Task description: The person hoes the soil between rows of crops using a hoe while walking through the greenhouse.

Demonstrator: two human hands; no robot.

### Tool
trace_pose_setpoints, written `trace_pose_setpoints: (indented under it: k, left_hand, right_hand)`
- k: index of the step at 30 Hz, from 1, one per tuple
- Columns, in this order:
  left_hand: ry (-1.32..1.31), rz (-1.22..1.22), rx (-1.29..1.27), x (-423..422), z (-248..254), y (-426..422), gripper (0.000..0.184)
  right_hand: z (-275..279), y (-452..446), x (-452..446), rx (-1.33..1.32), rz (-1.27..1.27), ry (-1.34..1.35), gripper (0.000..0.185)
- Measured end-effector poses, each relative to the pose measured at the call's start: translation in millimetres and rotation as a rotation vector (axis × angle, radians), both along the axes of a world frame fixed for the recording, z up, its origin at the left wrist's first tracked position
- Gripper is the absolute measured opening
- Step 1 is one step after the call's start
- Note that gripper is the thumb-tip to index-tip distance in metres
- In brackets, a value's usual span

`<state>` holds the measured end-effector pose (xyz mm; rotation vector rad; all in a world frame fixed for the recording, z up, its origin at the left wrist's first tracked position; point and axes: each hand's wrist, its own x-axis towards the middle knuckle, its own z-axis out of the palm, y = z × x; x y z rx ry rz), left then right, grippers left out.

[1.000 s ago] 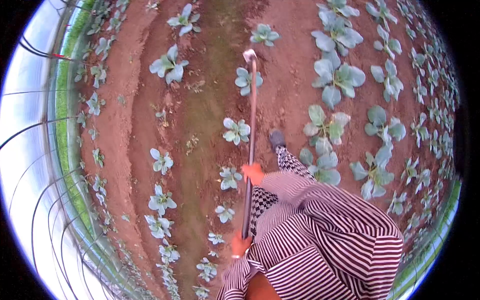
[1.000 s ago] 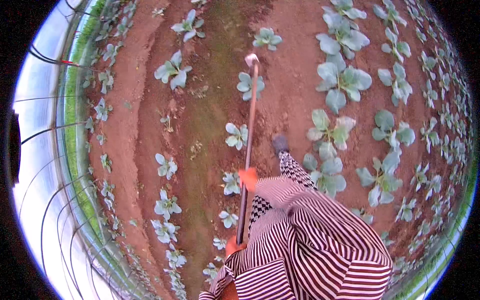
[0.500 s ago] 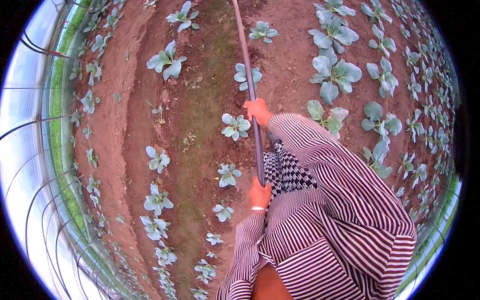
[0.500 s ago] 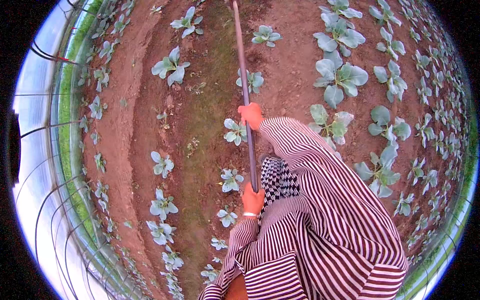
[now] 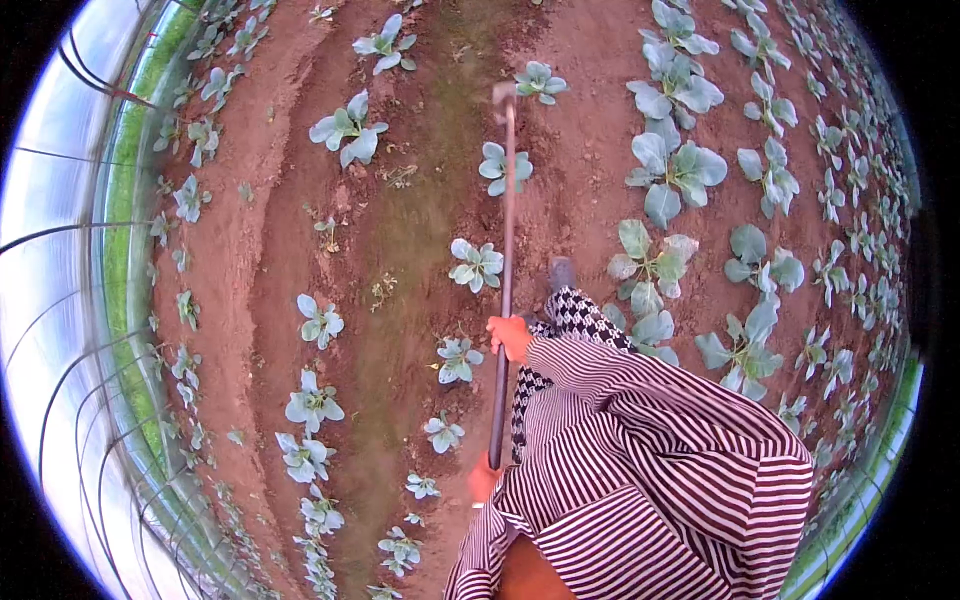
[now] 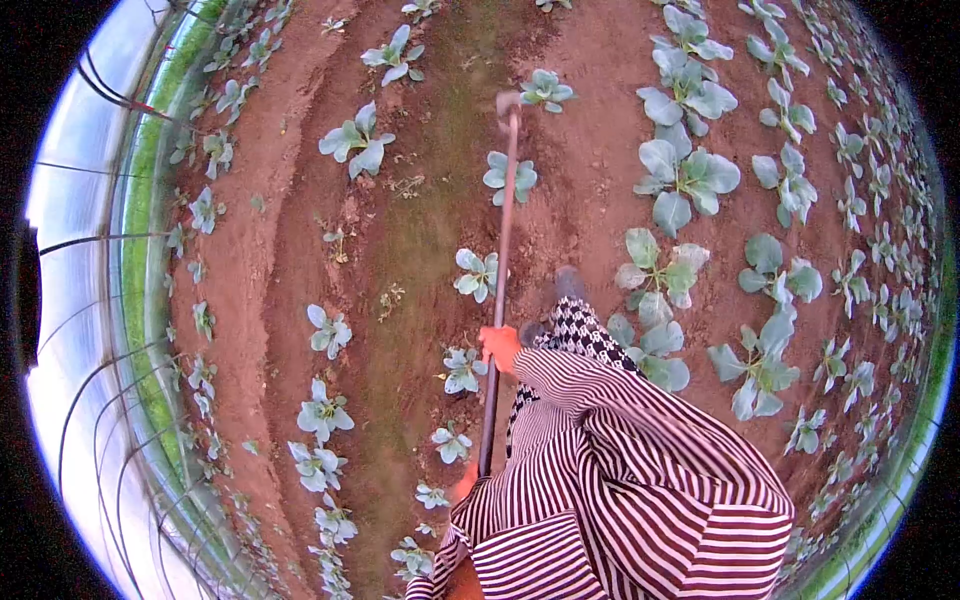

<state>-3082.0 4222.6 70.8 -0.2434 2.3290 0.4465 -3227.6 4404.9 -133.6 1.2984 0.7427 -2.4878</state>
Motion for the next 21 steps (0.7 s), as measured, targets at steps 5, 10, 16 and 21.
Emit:
trace_pose_setpoints:
  k: [5,10,16,21]
  left_hand:
    - [0.163,0.065,0.108,-56.5,-27.9,44.9,0.03]
    - [0.368,0.073,0.386,-171.0,-52.4,165.1,0.018]
    - [0.49,0.05,0.565,-309.4,-41.9,358.4,0.015]
    - [0.266,0.043,0.421,-345.4,-45.2,462.3,0.02]
  right_hand:
    - [77.7,59.0,-104.6,0.12,-0.023,0.13,0.019]
    - [165.6,176.7,-212.7,0.498,0.006,0.45,0.02]
    - [181.3,354.9,-358.9,0.603,-0.012,0.407,0.015]
    - [87.8,456.9,-397.4,0.719,0.15,0.221,0.015]
